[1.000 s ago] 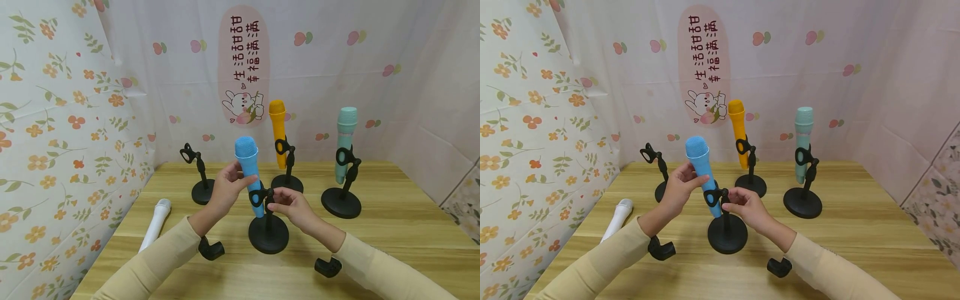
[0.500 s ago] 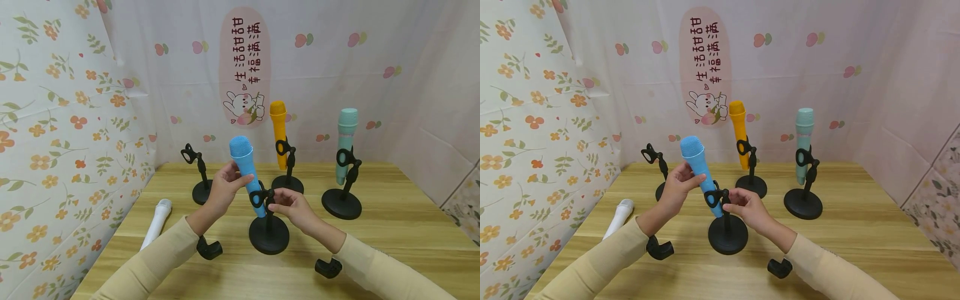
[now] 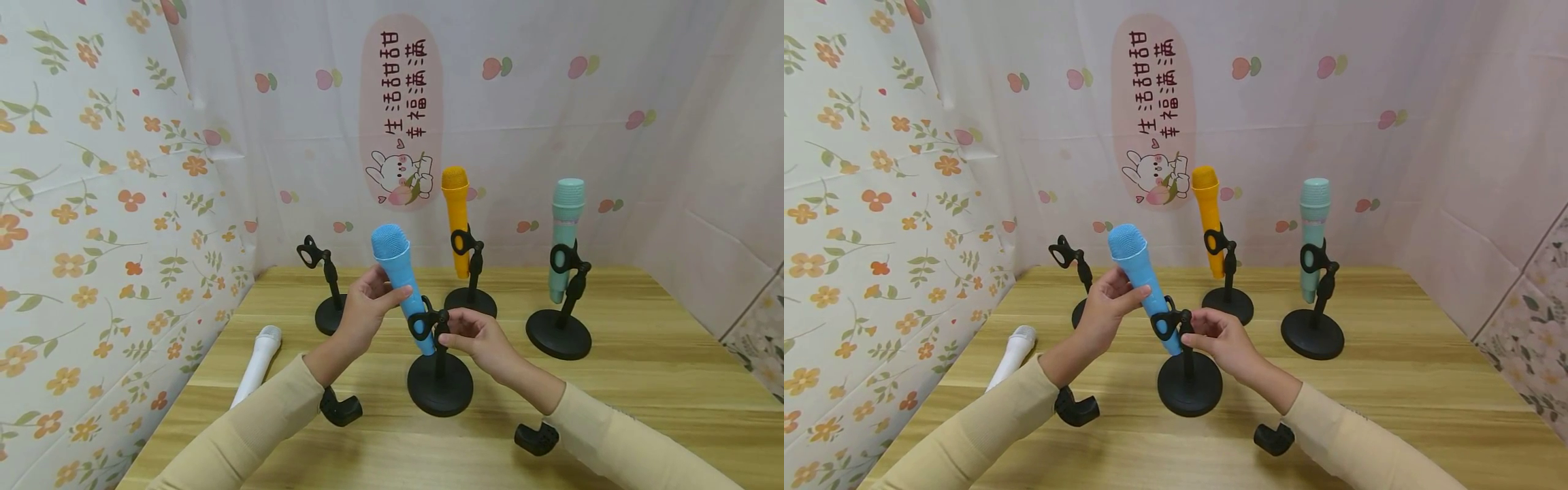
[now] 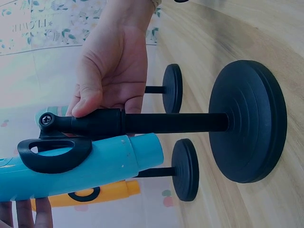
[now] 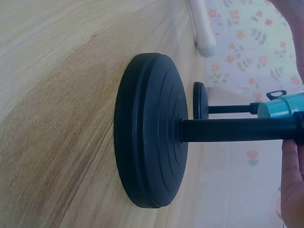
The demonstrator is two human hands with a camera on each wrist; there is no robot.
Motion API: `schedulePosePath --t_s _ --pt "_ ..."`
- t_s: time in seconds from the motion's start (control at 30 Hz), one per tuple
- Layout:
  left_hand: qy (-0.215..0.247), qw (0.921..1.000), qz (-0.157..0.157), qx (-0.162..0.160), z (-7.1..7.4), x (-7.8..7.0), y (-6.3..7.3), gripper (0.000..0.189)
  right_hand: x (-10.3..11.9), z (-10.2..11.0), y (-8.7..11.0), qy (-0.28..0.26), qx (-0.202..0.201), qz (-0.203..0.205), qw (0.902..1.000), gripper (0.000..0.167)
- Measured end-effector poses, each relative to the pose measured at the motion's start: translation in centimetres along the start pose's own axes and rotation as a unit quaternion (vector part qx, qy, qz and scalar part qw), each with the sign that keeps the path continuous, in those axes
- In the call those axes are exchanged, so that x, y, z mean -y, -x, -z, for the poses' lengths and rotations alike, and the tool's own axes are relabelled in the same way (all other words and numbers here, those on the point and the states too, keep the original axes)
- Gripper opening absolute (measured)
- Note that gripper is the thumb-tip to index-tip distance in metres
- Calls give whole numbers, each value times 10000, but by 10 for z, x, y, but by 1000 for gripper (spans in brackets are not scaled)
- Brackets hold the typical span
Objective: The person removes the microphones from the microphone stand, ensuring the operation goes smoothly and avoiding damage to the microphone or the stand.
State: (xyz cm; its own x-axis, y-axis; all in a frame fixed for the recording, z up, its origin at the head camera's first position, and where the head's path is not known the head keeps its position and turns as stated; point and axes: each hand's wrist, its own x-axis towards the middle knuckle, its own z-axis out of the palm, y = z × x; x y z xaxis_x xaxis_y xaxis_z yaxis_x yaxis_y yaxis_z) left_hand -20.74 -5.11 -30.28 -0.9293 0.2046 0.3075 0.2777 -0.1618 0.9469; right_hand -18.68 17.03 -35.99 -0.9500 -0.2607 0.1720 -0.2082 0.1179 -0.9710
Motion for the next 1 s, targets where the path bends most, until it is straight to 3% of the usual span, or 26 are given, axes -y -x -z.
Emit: schedulePosePath --t_s 0.43,1.0 --pt "182 9998 79 -93 3 0 3 44 0 -1 0 4 -48 -19 10000 32" --pt "413 9990 -83 -151 11 7 6 42 -1 0 0 -90 -31 -60 9999 34"
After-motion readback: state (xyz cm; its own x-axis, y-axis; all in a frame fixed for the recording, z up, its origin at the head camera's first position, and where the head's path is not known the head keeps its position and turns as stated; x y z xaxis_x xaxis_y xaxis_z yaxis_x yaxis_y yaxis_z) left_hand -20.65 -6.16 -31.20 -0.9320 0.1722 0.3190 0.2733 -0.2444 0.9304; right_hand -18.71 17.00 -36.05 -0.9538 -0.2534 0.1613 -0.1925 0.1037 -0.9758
